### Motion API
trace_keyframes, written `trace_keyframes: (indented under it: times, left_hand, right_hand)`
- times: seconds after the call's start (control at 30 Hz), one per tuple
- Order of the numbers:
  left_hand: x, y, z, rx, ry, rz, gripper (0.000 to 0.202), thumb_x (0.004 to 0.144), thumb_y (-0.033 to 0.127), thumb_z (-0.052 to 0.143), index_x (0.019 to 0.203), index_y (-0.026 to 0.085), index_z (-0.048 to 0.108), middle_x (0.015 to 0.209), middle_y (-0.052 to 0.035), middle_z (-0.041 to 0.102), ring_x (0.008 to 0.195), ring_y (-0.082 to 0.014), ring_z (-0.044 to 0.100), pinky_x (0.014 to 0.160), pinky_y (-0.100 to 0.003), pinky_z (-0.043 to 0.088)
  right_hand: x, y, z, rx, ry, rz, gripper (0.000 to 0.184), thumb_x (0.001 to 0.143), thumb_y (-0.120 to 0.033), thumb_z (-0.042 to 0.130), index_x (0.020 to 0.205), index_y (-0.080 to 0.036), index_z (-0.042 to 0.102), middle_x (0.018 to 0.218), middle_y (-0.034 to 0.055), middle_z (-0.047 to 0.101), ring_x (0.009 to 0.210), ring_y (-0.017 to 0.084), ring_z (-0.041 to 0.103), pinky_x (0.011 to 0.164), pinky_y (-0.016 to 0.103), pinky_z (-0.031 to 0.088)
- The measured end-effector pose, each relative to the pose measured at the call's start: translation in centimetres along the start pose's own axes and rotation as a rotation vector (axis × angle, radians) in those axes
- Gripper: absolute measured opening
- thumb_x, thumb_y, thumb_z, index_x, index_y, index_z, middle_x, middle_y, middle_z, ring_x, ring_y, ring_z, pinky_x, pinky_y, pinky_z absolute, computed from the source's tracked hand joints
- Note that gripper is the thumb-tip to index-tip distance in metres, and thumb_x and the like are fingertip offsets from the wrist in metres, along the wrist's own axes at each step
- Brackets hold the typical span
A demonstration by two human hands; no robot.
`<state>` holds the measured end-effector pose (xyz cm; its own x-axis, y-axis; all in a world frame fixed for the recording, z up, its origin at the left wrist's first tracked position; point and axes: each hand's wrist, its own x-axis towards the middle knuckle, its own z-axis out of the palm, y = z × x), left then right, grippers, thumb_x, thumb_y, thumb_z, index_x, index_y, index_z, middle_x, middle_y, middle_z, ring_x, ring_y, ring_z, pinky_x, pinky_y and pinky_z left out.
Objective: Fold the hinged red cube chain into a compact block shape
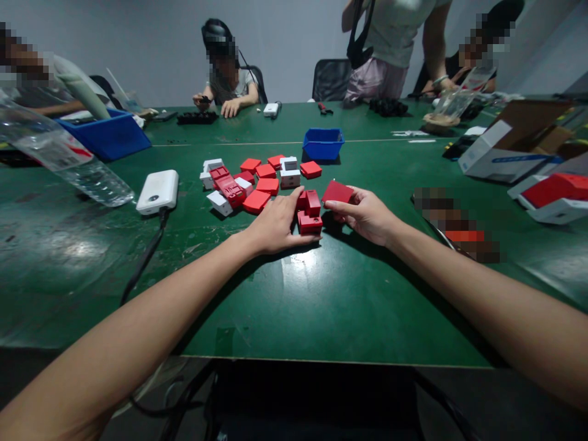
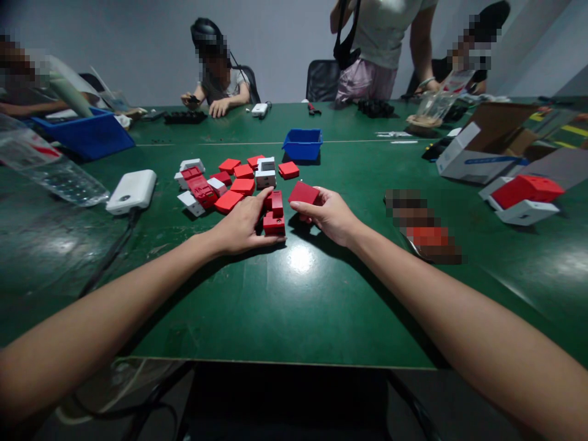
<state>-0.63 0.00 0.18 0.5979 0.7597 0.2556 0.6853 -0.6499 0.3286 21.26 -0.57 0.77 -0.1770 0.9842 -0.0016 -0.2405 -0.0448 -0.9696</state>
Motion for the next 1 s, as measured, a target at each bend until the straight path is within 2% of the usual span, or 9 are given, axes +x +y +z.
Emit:
trace_keyframes:
  times: [0.23, 0.4, 0.53, 0.63, 0.8, 1.0]
  left_hand:
    - [0.09, 0.06, -0.03, 0.032, -0.015, -0.009, 0.109, 0.075, 0.071, 0.063, 0.152, 0.006, 0.021, 0.145, -0.0271, 0.047, 0.126, -0.0416, 0.052, 0.105, -0.055, 0.041]
    - [0.05, 0.02, 0.01, 0.030, -0.008, -0.006, 0.109, 0.075, 0.071, 0.063, 0.152, 0.007, 0.021, 0.145, -0.0266, 0.047, 0.127, -0.0414, 0.052, 0.106, -0.055, 0.041]
    - [0.04, 0.03, 0.00, 0.029, -0.004, -0.011, 0.108, 0.075, 0.070, 0.064, 0.152, 0.009, 0.021, 0.142, -0.0258, 0.050, 0.125, -0.0404, 0.053, 0.105, -0.054, 0.041]
    - [0.04, 0.01, 0.01, 0.027, 0.000, -0.010, 0.106, 0.075, 0.070, 0.065, 0.152, 0.011, 0.022, 0.141, -0.0248, 0.051, 0.124, -0.0396, 0.054, 0.105, -0.054, 0.042]
    - [0.01, -0.03, 0.06, 0.020, -0.001, -0.009, 0.108, 0.075, 0.070, 0.065, 0.152, 0.008, 0.022, 0.143, -0.0265, 0.049, 0.126, -0.0400, 0.053, 0.104, -0.054, 0.042]
    - [0.02, 0.00, 0.00, 0.009, -0.001, -0.005, 0.107, 0.075, 0.069, 0.065, 0.152, 0.010, 0.021, 0.145, -0.0262, 0.048, 0.127, -0.0406, 0.052, 0.105, -0.056, 0.041]
  right_hand:
    - [0.24, 0.16, -0.42, -0.001, 0.023, 0.025, 0.045, 0.053, -0.022, 0.092, 0.092, -0.017, 0.069, 0.088, 0.0017, 0.071, 0.070, 0.012, 0.059, 0.058, 0.025, 0.044]
    - [0.41, 0.35, -0.66, -0.024, 0.016, 0.028, 0.033, 0.061, -0.027, 0.090, 0.083, -0.018, 0.068, 0.086, 0.0011, 0.070, 0.069, 0.010, 0.059, 0.056, 0.022, 0.045]
    - [0.35, 0.27, -0.65, 0.015, 0.008, 0.041, 0.039, 0.063, -0.032, 0.090, 0.086, -0.019, 0.061, 0.081, -0.0006, 0.070, 0.059, 0.008, 0.060, 0.048, 0.019, 0.043]
    - [0.17, 0.00, -0.47, 0.042, -0.012, 0.071, 0.046, 0.064, -0.038, 0.090, 0.091, -0.021, 0.056, 0.086, 0.0000, 0.071, 0.062, 0.012, 0.068, 0.048, 0.019, 0.047]
    - [-0.01, -0.16, -0.16, 0.065, -0.016, 0.035, 0.045, 0.065, -0.037, 0.089, 0.092, -0.023, 0.055, 0.094, -0.0023, 0.072, 0.069, 0.014, 0.072, 0.061, 0.025, 0.057]
    - [0.19, 0.17, -0.19, 0.064, 0.008, 0.011, 0.039, 0.062, -0.032, 0.091, 0.090, -0.020, 0.067, 0.090, 0.0008, 0.074, 0.069, 0.012, 0.069, 0.073, 0.027, 0.057]
